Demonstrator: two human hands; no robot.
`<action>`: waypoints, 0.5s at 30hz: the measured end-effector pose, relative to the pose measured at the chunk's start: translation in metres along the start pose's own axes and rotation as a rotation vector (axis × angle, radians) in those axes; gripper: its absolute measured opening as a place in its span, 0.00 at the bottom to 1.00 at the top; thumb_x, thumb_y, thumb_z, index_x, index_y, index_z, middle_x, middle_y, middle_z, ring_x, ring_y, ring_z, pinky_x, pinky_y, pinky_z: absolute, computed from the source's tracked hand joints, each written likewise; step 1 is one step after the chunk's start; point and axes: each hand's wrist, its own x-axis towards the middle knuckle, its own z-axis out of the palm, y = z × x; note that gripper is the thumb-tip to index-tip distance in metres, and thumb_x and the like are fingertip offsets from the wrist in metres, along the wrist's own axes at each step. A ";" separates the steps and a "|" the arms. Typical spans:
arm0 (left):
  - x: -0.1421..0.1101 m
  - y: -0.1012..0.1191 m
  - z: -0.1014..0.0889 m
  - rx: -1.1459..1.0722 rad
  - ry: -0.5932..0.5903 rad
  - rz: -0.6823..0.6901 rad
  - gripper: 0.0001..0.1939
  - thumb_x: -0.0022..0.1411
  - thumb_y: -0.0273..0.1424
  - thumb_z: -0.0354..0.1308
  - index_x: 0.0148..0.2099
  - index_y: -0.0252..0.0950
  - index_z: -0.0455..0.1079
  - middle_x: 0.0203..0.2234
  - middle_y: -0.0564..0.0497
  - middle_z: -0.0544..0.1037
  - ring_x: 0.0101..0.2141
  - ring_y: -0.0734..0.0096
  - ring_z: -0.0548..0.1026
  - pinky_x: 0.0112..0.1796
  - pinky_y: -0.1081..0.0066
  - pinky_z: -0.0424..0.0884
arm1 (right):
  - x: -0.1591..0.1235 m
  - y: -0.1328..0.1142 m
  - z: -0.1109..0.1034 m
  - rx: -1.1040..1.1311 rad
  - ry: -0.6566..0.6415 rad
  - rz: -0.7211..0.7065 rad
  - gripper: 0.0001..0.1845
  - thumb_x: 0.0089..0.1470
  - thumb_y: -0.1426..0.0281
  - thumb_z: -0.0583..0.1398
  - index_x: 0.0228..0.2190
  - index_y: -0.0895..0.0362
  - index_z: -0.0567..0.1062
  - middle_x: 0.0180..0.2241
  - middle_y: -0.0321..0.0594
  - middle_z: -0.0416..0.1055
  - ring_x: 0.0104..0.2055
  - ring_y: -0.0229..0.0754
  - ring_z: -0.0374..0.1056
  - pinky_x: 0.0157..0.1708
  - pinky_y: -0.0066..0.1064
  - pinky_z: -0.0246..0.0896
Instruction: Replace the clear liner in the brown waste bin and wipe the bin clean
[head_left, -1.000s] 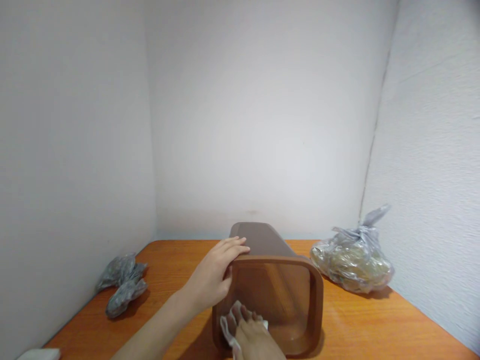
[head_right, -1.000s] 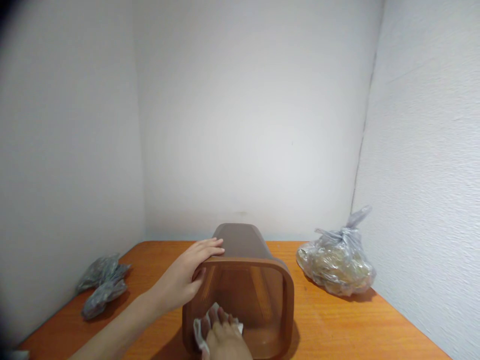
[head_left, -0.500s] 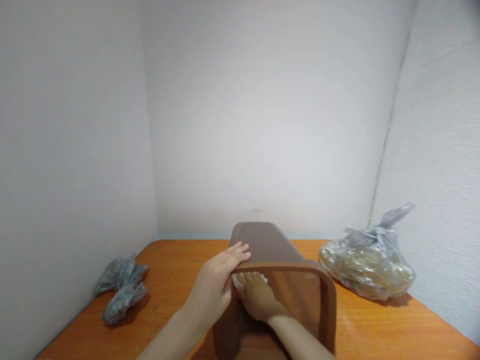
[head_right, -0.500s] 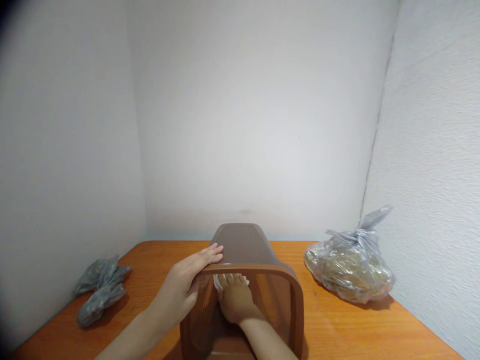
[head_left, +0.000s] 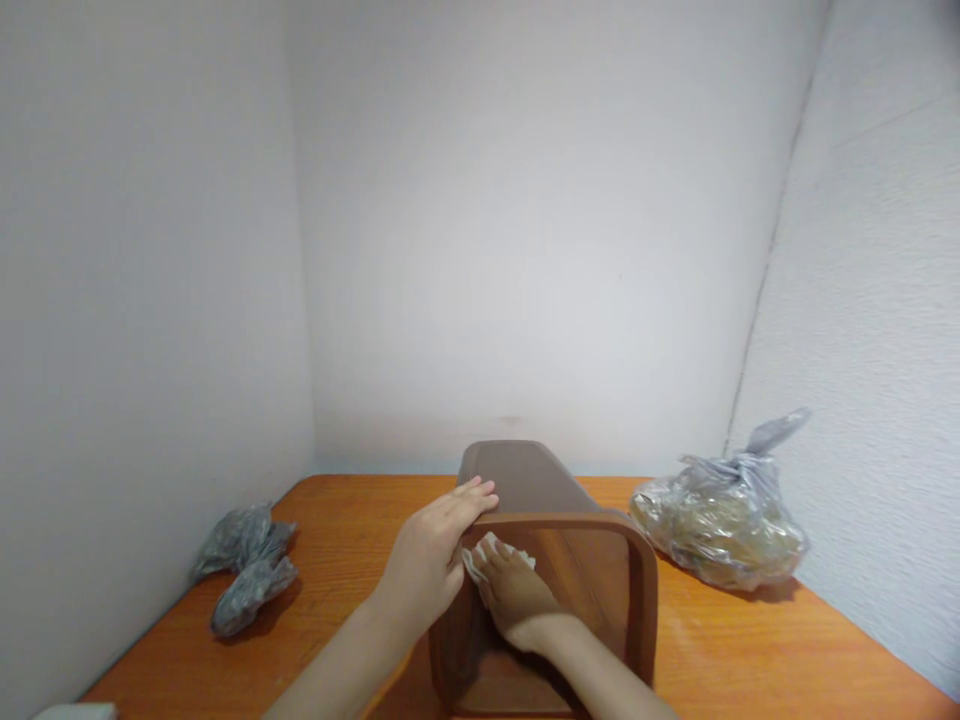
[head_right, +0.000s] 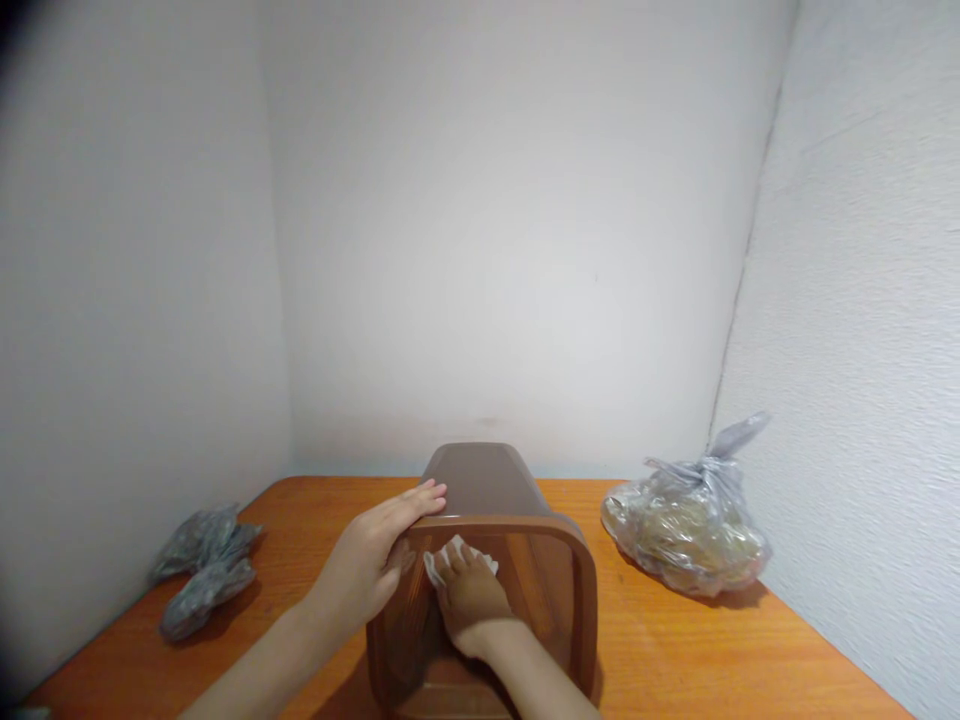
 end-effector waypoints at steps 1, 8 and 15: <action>0.000 0.000 -0.001 0.005 -0.003 0.001 0.35 0.49 0.11 0.46 0.59 0.36 0.67 0.61 0.47 0.70 0.62 0.67 0.64 0.62 0.58 0.63 | -0.007 -0.002 0.002 0.005 -0.019 -0.007 0.21 0.61 0.61 0.59 0.53 0.56 0.69 0.56 0.46 0.67 0.53 0.49 0.67 0.52 0.50 0.65; 0.000 0.001 -0.004 0.022 -0.020 0.007 0.38 0.46 0.10 0.45 0.59 0.35 0.67 0.60 0.46 0.70 0.62 0.67 0.64 0.62 0.58 0.64 | -0.095 0.006 0.038 0.044 -0.166 0.036 0.25 0.59 0.67 0.56 0.58 0.51 0.70 0.57 0.47 0.68 0.56 0.55 0.69 0.51 0.41 0.70; 0.002 0.002 -0.004 0.015 -0.020 0.028 0.37 0.46 0.10 0.45 0.58 0.35 0.68 0.60 0.47 0.70 0.62 0.68 0.64 0.62 0.58 0.63 | -0.092 0.011 0.046 -0.090 -0.247 0.311 0.30 0.53 0.76 0.56 0.58 0.55 0.70 0.58 0.52 0.65 0.58 0.60 0.65 0.53 0.50 0.68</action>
